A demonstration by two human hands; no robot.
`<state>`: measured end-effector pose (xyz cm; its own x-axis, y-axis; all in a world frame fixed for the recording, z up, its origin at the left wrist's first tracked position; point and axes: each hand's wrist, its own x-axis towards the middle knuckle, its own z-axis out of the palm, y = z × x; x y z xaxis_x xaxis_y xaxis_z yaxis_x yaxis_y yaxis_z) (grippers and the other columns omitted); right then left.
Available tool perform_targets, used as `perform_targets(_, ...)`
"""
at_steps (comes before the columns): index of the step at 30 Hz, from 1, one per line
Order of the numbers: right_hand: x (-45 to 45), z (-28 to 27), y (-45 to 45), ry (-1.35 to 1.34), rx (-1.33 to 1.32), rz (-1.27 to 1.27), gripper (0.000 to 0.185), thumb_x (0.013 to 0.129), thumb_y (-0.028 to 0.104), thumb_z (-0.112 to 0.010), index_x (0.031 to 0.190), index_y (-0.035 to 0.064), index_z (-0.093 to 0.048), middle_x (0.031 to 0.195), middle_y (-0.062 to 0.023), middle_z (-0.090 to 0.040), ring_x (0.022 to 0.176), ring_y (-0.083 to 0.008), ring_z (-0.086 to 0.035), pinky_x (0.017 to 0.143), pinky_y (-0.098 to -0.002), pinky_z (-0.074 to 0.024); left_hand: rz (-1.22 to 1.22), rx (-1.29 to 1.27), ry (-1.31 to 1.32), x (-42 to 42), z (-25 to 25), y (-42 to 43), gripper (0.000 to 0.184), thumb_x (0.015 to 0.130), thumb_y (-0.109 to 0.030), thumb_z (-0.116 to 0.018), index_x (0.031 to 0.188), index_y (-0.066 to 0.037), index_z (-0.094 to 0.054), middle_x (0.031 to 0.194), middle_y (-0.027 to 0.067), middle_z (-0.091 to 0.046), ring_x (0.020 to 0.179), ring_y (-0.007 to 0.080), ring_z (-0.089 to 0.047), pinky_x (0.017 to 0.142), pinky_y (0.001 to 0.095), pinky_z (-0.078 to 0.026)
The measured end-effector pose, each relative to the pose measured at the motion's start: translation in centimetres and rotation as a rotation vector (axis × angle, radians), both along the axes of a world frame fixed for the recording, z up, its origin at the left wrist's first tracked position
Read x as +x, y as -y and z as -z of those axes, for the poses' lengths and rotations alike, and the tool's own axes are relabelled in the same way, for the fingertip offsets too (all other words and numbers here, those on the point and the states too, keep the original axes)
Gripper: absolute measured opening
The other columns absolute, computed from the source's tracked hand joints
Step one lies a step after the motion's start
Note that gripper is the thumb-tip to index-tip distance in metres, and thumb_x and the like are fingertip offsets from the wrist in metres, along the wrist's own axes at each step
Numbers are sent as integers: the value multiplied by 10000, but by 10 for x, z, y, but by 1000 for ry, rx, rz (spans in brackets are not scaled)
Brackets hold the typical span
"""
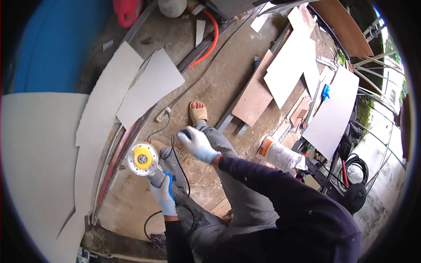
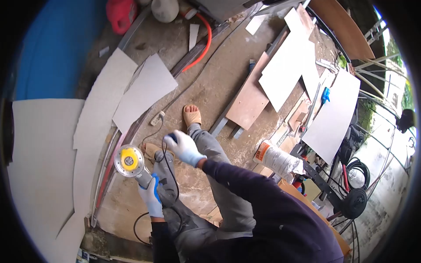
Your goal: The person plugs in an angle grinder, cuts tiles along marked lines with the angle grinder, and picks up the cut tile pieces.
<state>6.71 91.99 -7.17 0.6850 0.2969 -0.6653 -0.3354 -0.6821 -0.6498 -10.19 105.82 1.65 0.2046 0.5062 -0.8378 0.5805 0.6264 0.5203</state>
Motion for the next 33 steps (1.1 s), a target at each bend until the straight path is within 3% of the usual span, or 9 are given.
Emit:
perform_targets(1,0,-44,7,-12,120,17,317,970,293,-673,1102,6,-659,1016,-207,-713,984,-357,-703,871,-416,-551,49,93,25,9,-11,5,518,869,9,-730,1341,48,-522,1186,130,-676,1022,200,-672,915,341,-562)
perform_targets(3,7,-120,20,-62,278,1,466,939,318,-714,1262,8,-584,1163,-208,-665,1106,-339,-656,961,-407,-514,178,287,64,45,-46,9,530,836,7,-768,1309,25,-529,1107,88,-665,943,173,-656,871,321,-554)
perform_targets(7,12,-224,27,-2,448,5,749,887,362,-779,1462,0,-464,1385,-230,-564,1317,-337,-547,1114,-398,-428,415,209,189,112,-128,6,559,770,-72,-834,1258,-20,-567,1145,57,-665,979,166,-642,906,341,-522)
perform_targets(13,2,-328,37,-265,913,571,626,929,237,-774,1439,0,-497,1402,-105,-574,1282,-151,-512,1115,-336,-405,1021,171,462,162,-248,16,516,756,-81,-846,1205,-14,-601,1103,109,-721,974,205,-702,876,352,-552)
perform_targets(17,-26,-363,56,-360,968,662,507,947,215,-750,1364,-2,-559,1287,-53,-647,1182,-126,-580,1053,-308,-454,1292,170,466,148,-290,40,633,716,-176,-885,1240,-3,-574,1115,187,-731,1037,295,-729,874,383,-569)
perform_targets(18,-35,-369,61,-336,965,709,504,947,215,-749,1363,2,-559,1284,-51,-645,1179,-122,-577,1052,-306,-454,1337,72,433,139,-290,40,614,731,-161,-867,1249,-5,-575,1146,168,-724,1050,266,-719,892,374,-565)
perform_targets(21,-66,-380,73,-269,970,881,479,950,210,-742,1351,19,-562,1258,-40,-644,1161,-103,-566,1049,-296,-453,1221,-273,416,100,-294,48,539,823,-136,-802,1294,-16,-568,1171,109,-692,1064,213,-683,924,350,-551)
perform_targets(25,-66,-414,92,-146,887,965,444,941,210,-744,1307,39,-559,1211,-36,-646,1085,-105,-597,981,-303,-485,1120,-486,237,64,-333,65,361,910,-163,-725,1213,-27,-585,961,62,-677,801,148,-688,711,286,-570)
perform_targets(33,-87,-417,133,-461,1152,1091,408,1007,342,-662,1274,44,-577,1163,-64,-667,995,-150,-660,904,-315,-545,946,-807,303,55,-328,98,376,1004,-333,-550,1168,0,-607,910,122,-673,730,211,-681,567,323,-541)
